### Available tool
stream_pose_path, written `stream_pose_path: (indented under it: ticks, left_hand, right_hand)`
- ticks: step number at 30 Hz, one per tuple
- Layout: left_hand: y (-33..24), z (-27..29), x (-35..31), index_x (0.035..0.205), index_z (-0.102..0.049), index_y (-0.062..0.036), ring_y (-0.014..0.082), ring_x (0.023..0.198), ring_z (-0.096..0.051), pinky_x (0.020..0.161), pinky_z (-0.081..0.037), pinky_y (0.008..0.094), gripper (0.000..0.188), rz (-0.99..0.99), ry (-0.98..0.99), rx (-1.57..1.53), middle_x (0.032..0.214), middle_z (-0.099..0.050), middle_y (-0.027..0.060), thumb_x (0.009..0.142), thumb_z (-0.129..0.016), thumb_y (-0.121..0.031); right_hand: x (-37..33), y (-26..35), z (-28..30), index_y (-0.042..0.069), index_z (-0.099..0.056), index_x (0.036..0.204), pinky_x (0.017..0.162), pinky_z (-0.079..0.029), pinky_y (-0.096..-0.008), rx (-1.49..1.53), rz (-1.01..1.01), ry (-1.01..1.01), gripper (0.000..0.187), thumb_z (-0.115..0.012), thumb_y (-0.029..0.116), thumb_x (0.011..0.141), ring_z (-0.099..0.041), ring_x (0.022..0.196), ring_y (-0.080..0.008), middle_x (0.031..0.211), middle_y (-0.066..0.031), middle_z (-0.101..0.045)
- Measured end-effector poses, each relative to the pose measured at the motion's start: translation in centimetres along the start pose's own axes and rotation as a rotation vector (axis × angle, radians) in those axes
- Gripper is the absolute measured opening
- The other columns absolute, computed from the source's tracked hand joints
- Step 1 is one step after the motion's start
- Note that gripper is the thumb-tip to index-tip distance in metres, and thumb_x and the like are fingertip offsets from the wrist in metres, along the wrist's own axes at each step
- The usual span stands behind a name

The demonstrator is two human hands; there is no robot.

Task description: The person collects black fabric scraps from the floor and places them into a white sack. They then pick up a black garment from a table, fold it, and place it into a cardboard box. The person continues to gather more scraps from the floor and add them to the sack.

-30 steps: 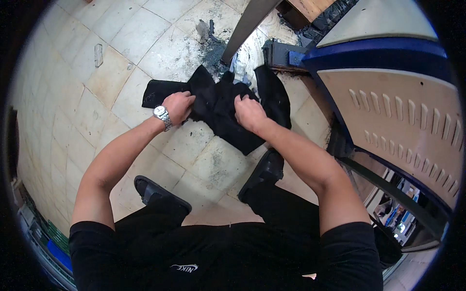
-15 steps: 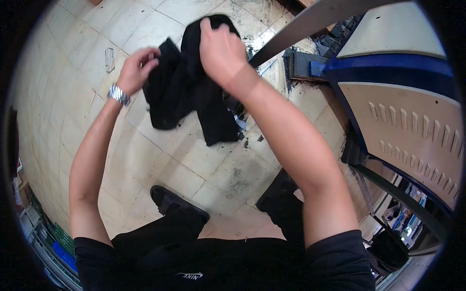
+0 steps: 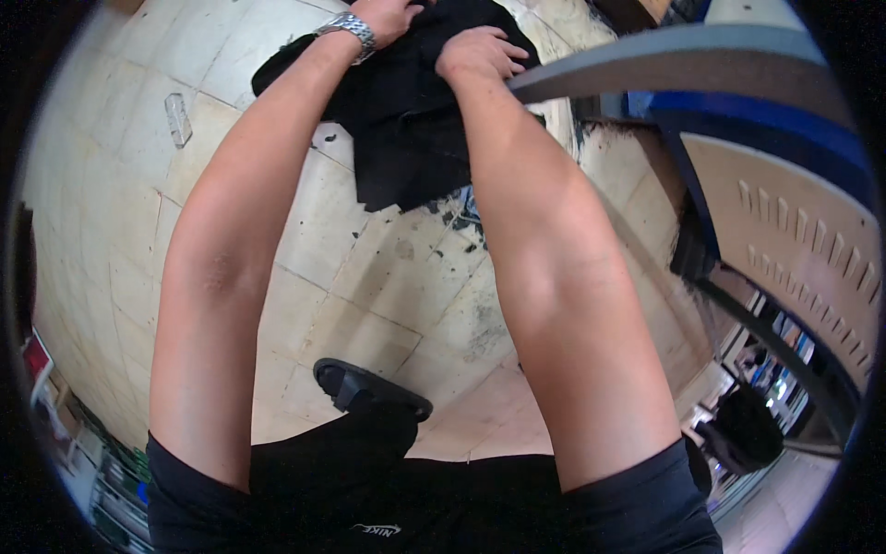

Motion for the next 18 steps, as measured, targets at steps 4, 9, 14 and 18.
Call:
stream_pose_path:
  ticks: [4,9,14,18]
  left_hand:
    - [-0.3,-0.3,-1.4,0.109,-0.064,-0.0119,0.0405,0.095,-0.067,0.08,-0.053,0.0472,0.018,-0.064,0.22,0.033,0.098,-0.069,0.0228,0.092,-0.062,-0.017]
    - [0.1,0.3,-5.7,0.113,-0.06,-0.012,0.0384,0.095,-0.065,0.081,-0.052,0.044,0.018,-0.233,0.288,-0.005,0.1,-0.069,0.016,0.096,-0.058,-0.012]
    - [-1.8,1.2,-13.0,0.111,-0.059,-0.0091,0.0391,0.095,-0.064,0.08,-0.052,0.0409,0.018,-0.258,0.326,-0.172,0.1,-0.068,0.0158,0.093,-0.059,-0.005]
    - [-4.9,-0.2,-18.9,0.109,-0.062,-0.0162,0.0299,0.096,-0.067,0.096,-0.04,0.0485,0.017,-0.12,0.253,-0.087,0.099,-0.07,0.0078,0.094,-0.058,-0.009]
  right_hand:
    - [-3.5,0.0,-0.4,-0.017,-0.039,0.14,0.109,-0.041,-0.0534,-0.081,0.391,-0.168,0.064,-0.059,0.019,0.09,-0.047,0.13,-0.0548,0.137,-0.0501,-0.039]
    - [-10.5,0.0,-3.1,-0.009,-0.062,0.121,0.09,-0.056,-0.0465,-0.158,0.526,-0.498,0.042,-0.061,0.014,0.087,-0.065,0.109,-0.0454,0.127,-0.0397,-0.056]
    - [-16.2,-4.0,-4.6,-0.005,-0.067,0.112,0.076,-0.06,-0.039,-0.117,0.759,-0.48,0.03,-0.059,0.007,0.085,-0.069,0.099,-0.0362,0.121,-0.0314,-0.062]
    - [-17.7,-8.9,-4.4,-0.003,-0.064,0.101,0.073,-0.059,-0.0455,-0.028,0.942,-0.221,0.021,-0.061,0.006,0.082,-0.069,0.09,-0.0387,0.114,-0.0304,-0.063]
Point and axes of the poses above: each hand's wrist, its own x-axis towards the middle knuckle, its own z-axis out of the back of the hand, y = z × x, the point moved 7 cm from there along x, towards the middle knuckle
